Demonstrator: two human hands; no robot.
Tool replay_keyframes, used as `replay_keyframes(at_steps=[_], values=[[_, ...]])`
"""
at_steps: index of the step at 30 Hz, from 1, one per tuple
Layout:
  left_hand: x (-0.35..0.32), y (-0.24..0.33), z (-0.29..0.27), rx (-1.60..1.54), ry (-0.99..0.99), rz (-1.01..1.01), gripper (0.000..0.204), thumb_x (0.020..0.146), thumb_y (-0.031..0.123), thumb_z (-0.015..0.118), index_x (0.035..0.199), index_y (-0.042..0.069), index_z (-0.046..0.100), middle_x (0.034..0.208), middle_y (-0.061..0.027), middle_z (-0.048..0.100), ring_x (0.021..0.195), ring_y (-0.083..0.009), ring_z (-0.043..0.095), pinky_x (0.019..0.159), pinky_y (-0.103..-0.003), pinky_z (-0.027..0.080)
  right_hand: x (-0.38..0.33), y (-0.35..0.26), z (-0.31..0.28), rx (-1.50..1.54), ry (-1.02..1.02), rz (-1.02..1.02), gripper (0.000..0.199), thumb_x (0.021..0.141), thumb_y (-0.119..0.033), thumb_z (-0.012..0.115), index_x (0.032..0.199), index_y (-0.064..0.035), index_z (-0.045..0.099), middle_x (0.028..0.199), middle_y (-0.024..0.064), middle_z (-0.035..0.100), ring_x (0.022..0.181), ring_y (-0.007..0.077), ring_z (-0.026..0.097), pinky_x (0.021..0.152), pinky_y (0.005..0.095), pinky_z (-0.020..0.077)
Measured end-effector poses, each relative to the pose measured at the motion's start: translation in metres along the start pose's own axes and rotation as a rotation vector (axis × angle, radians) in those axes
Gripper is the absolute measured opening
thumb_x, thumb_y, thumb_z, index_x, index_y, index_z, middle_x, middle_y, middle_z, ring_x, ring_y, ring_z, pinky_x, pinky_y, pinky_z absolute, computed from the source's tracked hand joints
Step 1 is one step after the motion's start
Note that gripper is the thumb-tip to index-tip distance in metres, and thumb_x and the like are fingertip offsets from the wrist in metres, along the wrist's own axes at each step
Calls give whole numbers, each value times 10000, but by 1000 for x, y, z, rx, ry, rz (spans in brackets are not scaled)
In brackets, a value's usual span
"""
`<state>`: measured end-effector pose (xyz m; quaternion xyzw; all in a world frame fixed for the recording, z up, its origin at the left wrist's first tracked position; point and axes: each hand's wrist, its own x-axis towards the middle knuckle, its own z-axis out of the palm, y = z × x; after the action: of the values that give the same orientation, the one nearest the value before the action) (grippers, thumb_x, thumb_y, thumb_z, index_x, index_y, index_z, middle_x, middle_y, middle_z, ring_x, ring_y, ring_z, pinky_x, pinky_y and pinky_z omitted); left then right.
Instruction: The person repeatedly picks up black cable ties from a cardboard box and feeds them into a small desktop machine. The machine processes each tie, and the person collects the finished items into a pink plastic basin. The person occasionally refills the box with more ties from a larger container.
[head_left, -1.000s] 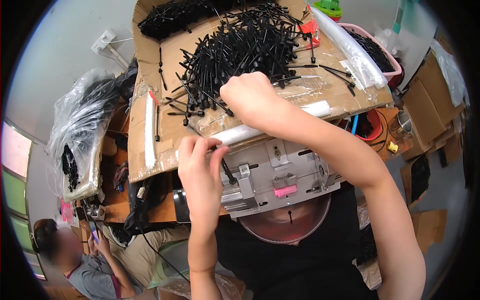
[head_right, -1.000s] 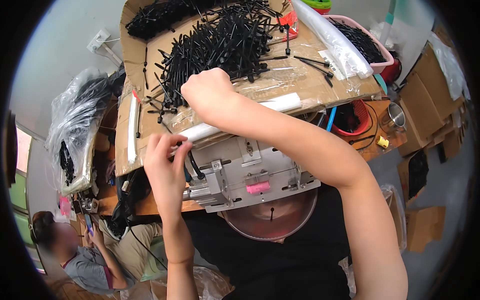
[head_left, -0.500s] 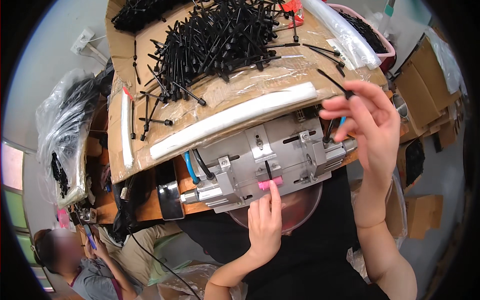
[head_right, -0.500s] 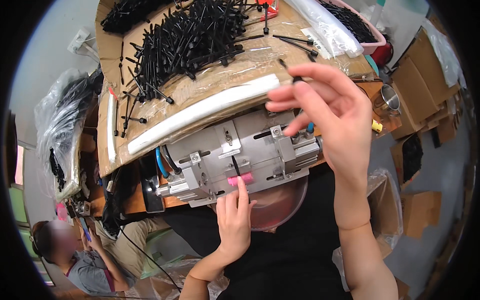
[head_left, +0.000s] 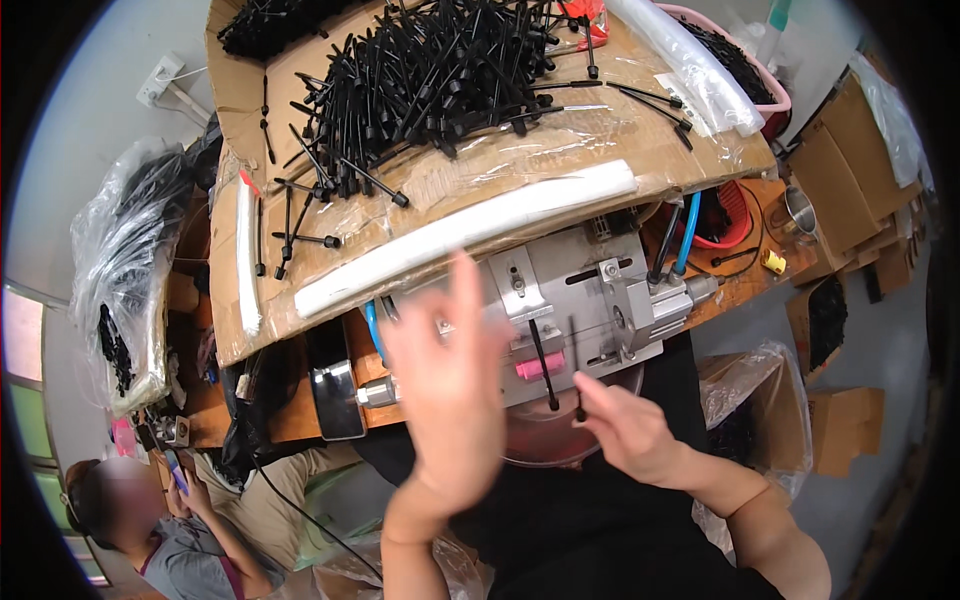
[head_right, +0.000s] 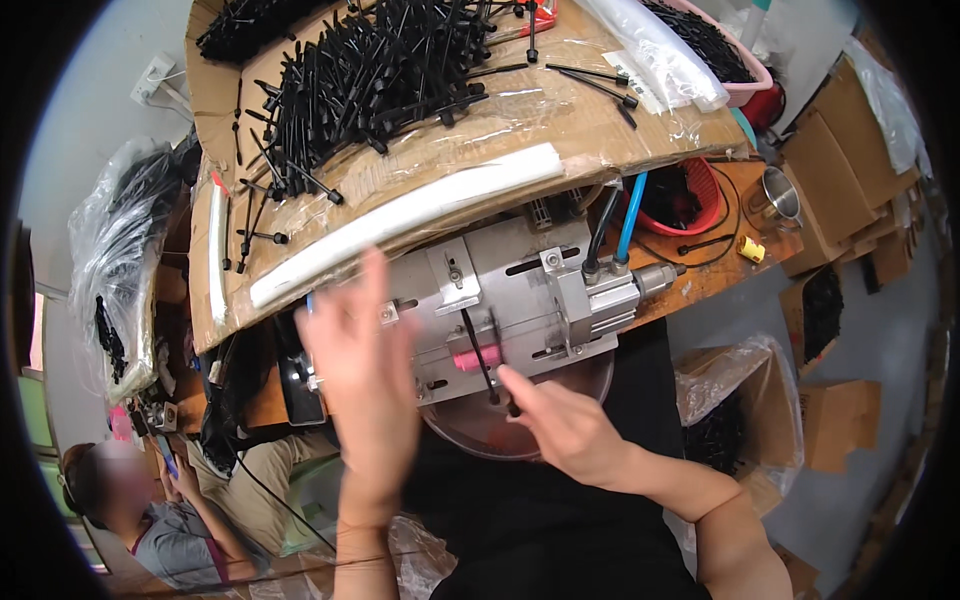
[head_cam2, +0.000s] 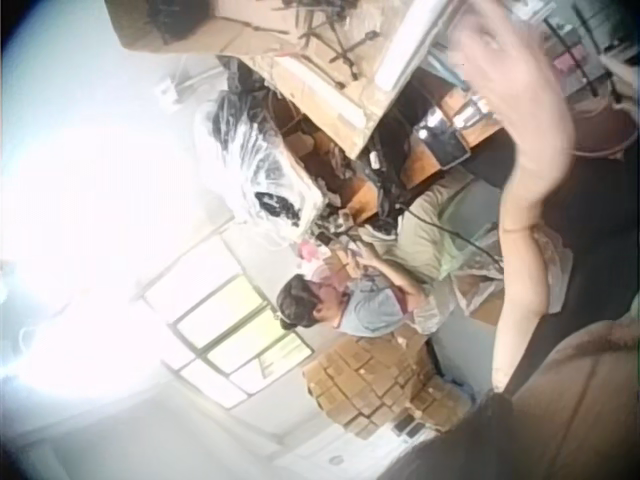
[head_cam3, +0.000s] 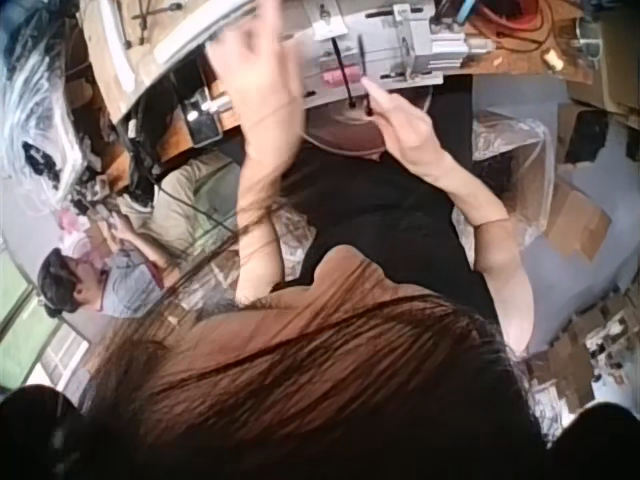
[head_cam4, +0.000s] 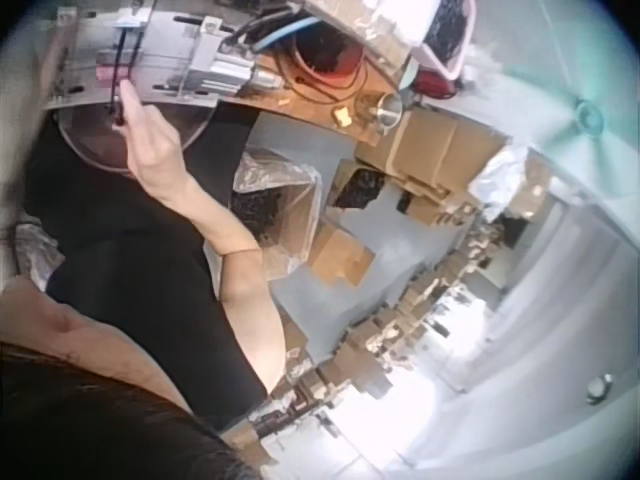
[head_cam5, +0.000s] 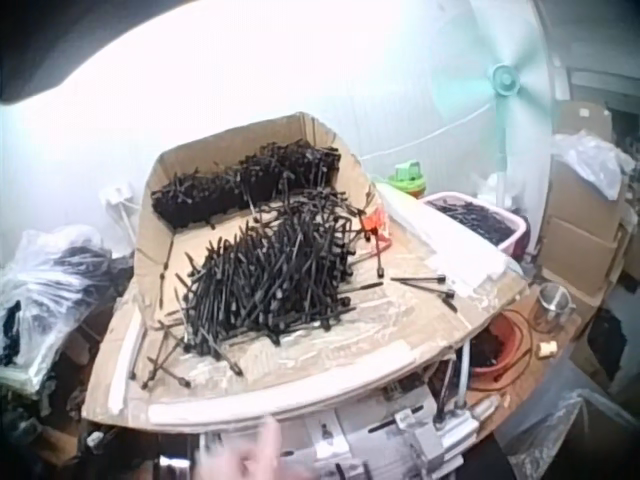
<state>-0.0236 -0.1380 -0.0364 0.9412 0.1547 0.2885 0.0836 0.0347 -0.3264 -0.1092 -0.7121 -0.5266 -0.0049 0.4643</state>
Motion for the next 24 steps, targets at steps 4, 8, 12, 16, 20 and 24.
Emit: replay_keyframes(at_steps=[4, 8, 12, 16, 20, 24], values=[[80, -65, 9, -29, 84, -67, 360, 861, 135, 682, 1181, -14, 610, 953, -167, 554, 927, -309, 539, 837, -386, 438, -3, 7, 22, 15, -88, 3, 683, 746, 84, 691, 1378, 86, 432, 738, 117, 543, 648, 260, 558, 601, 368, 472], [90, -71, -6, -287, -160, -145, 190, 845, 75, 677, 1019, 0, 676, 833, -92, 561, 721, -174, 540, 712, -306, 464, 6, 13, 25, -32, -132, 18, 659, 755, 78, 701, 1368, 71, 458, 734, 112, 546, 648, 254, 563, 589, 361, 463], [61, -49, -10, -323, 36, -116, 223, 773, -18, 700, 994, 0, 671, 823, -73, 572, 675, -155, 530, 675, -280, 453, 5, 13, 22, -76, -158, 49, 680, 775, 40, 700, 1397, 55, 426, 726, 99, 540, 645, 242, 566, 594, 364, 489], [-24, -3, -7, -155, 174, -49, 705, 693, -60, 756, 1357, 64, 555, 892, -68, 595, 754, -193, 515, 701, -321, 458, 16, 3, 6, -109, -120, 29, 653, 786, -73, 743, 1374, 22, 477, 775, 93, 589, 686, 231, 602, 607, 338, 507], [-86, 27, 17, -152, -150, -15, 731, 730, 40, 761, 1391, -45, 460, 943, -102, 575, 816, -262, 520, 746, -354, 454, 13, 6, -10, -138, 2, 82, 565, 791, -142, 757, 1301, 6, 562, 829, 100, 635, 703, 231, 631, 604, 328, 517], [-90, 34, 36, -126, -308, -17, 699, 787, 70, 715, 1414, -39, 423, 989, -111, 552, 880, -274, 515, 790, -384, 444, 17, 0, -25, -94, 60, 190, 495, 779, -115, 764, 1237, 2, 615, 834, 111, 660, 672, 230, 642, 589, 315, 517]])
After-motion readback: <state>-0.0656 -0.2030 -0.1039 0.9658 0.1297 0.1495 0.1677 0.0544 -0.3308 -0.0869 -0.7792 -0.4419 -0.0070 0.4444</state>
